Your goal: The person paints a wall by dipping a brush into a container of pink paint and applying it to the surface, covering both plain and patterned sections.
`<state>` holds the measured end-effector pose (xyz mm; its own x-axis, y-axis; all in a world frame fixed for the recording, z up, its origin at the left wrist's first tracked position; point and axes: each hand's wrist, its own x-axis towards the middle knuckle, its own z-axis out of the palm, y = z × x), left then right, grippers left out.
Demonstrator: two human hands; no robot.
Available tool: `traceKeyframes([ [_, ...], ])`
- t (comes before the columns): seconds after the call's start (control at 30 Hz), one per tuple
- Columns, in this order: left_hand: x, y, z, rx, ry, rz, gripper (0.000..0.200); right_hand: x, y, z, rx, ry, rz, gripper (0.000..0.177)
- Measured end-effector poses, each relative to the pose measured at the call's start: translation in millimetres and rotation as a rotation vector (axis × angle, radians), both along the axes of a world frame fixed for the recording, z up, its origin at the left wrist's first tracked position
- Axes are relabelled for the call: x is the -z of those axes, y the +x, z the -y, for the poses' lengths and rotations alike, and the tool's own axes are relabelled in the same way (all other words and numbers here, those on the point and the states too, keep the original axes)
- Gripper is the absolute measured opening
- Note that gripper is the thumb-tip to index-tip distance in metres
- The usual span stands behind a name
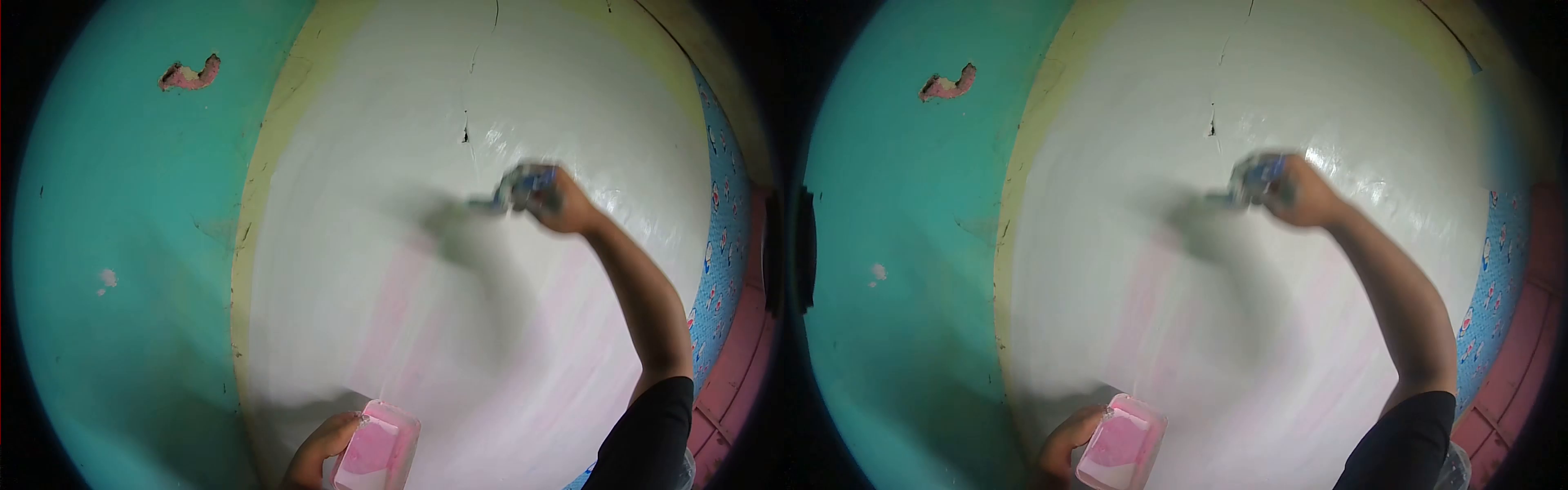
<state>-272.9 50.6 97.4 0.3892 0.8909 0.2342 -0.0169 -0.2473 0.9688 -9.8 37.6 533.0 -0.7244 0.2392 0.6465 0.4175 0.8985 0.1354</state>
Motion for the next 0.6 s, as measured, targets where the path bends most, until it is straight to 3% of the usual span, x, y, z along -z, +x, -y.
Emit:
traceKeyframes([
  [0.03, -0.4, 4.3, -0.1, -0.008, -0.035, 0.017, 0.040, -29.9, 7.6, 1.8, 0.186, 0.178, 0.005, 0.015],
  [0.07, 0.0, 6.1, 1.0, -0.009, -0.071, 0.034, 0.040, -63.4, 18.8, -12.9, 0.139, 0.454, -0.050, 0.012],
  [0.1, 2.2, 8.8, -0.2, 0.003, -0.061, 0.036, 0.039, -92.3, 30.3, -15.8, 0.316, 0.465, -0.198, 0.012],
  [0.13, 5.7, 11.6, -1.6, 0.017, -0.052, 0.039, 0.039, -100.8, 24.8, -1.4, 0.385, 0.652, -0.307, 0.013],
  [0.17, 7.3, 13.9, -2.8, 0.029, -0.043, 0.043, 0.039, -115.7, 31.5, -7.4, 0.293, 0.943, -0.305, 0.013],
  [0.23, 4.7, 19.6, 0.9, 0.005, -0.065, 0.049, 0.038, -123.6, 36.2, -3.4, 0.354, 1.112, -0.311, 0.019],
  [0.3, 5.3, 23.1, 3.5, -0.009, -0.085, 0.041, 0.037, -104.6, 35.3, -15.0, 0.357, 0.985, -0.271, 0.021],
  [0.33, 4.1, 24.1, 4.1, -0.011, -0.090, 0.033, 0.037, -85.3, 35.4, -28.3, 0.331, 0.980, -0.121, 0.021],
  [0.37, 4.1, 25.0, 4.8, -0.013, -0.094, 0.026, 0.037, -53.4, 30.0, -34.5, 0.498, 0.807, 0.002, 0.023],
  [0.4, 5.1, 25.4, 4.8, -0.001, -0.087, 0.045, 0.036, -19.7, 21.1, -28.4, 0.382, 0.793, 0.228, 0.023],
  [0.47, 9.1, 26.2, 5.0, 0.017, -0.073, 0.086, 0.036, 25.4, 4.0, 0.3, 0.232, 0.575, 0.385, 0.018],
  [0.57, 7.3, 29.0, 5.0, 0.007, -0.079, 0.072, 0.036, 32.9, 5.1, 1.8, 0.024, -0.111, 0.142, 0.013],
  [0.6, 6.9, 29.7, 4.3, 0.006, -0.083, 0.075, 0.036, 19.2, 8.0, -5.3, -0.005, -0.155, 0.017, 0.014],
])
